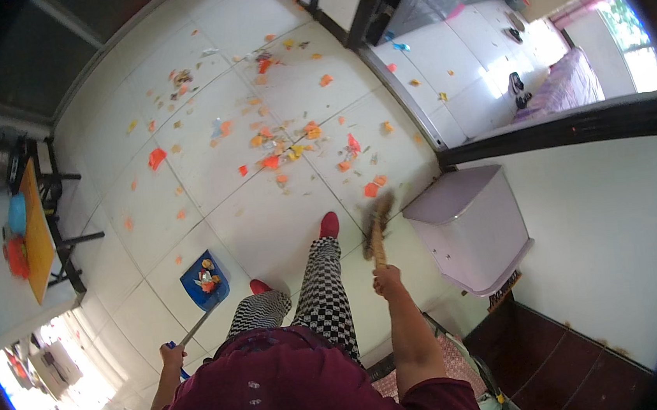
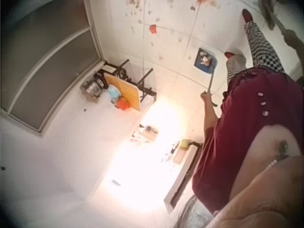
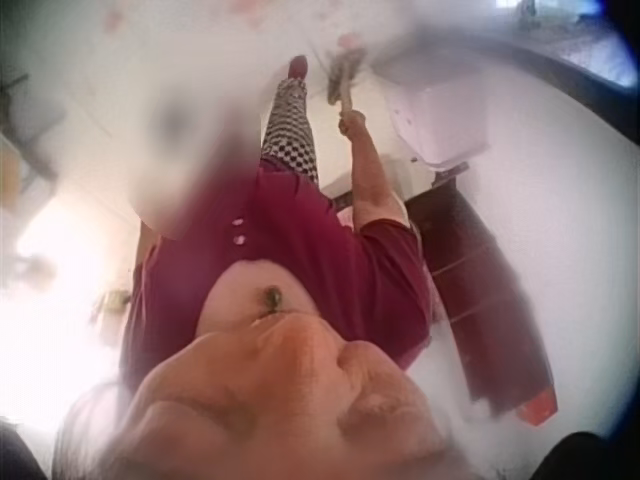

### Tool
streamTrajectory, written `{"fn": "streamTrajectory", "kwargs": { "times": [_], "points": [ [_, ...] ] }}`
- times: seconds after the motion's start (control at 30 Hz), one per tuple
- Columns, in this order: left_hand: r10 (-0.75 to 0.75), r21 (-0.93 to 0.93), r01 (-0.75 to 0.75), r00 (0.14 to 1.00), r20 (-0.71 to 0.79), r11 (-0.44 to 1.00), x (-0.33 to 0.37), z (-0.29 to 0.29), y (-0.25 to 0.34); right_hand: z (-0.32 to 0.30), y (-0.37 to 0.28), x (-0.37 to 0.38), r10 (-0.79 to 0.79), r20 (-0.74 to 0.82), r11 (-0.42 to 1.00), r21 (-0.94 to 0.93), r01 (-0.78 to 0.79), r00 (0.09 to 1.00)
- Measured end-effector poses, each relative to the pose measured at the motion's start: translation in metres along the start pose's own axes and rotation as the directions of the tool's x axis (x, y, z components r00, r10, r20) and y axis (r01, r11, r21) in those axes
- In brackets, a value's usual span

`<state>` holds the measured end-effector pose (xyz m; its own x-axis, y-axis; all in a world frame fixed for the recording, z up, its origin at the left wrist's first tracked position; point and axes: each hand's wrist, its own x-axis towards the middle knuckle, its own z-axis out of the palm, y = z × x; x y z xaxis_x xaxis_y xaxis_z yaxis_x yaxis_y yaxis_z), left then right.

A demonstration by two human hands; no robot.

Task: The person sweeps scraps of paper and debris into a dustpan using a broom, moving between different rooms and hallways.

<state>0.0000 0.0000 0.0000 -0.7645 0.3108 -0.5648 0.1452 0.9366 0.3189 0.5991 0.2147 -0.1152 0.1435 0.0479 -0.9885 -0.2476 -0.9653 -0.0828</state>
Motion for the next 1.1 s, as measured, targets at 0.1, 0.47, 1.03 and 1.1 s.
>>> {"fn": "streamTrajectory", "kwargs": {
  "times": [0.1, 0.47, 1.03, 1.1],
  "points": [
    [-0.136, 0.116, 0.126, 0.988, 0.078, 0.985, -0.022, 0.060, 0.080, -0.032, -0.060, -0.056, -0.297, 0.078, 0.938, -0.161, 0.306, 0.952],
    [-0.090, 0.148, 0.082, 0.994, 0.054, 0.986, -0.067, 0.070, 0.201, -0.121, -0.100, -0.126, -0.279, -0.041, 0.949, -0.166, 0.268, 0.960],
    [0.069, -0.022, -0.066, 0.990, 0.125, 0.998, -0.072, 0.111, 0.248, -0.094, -0.234, -0.091, -0.354, 0.181, 0.795, -0.458, 0.398, 0.917],
    [0.120, -0.047, -0.116, 0.988, 0.092, 0.992, -0.049, 0.126, 0.233, -0.103, -0.231, -0.117, -0.397, 0.181, 0.762, -0.481, 0.433, 0.900]
  ]
}}
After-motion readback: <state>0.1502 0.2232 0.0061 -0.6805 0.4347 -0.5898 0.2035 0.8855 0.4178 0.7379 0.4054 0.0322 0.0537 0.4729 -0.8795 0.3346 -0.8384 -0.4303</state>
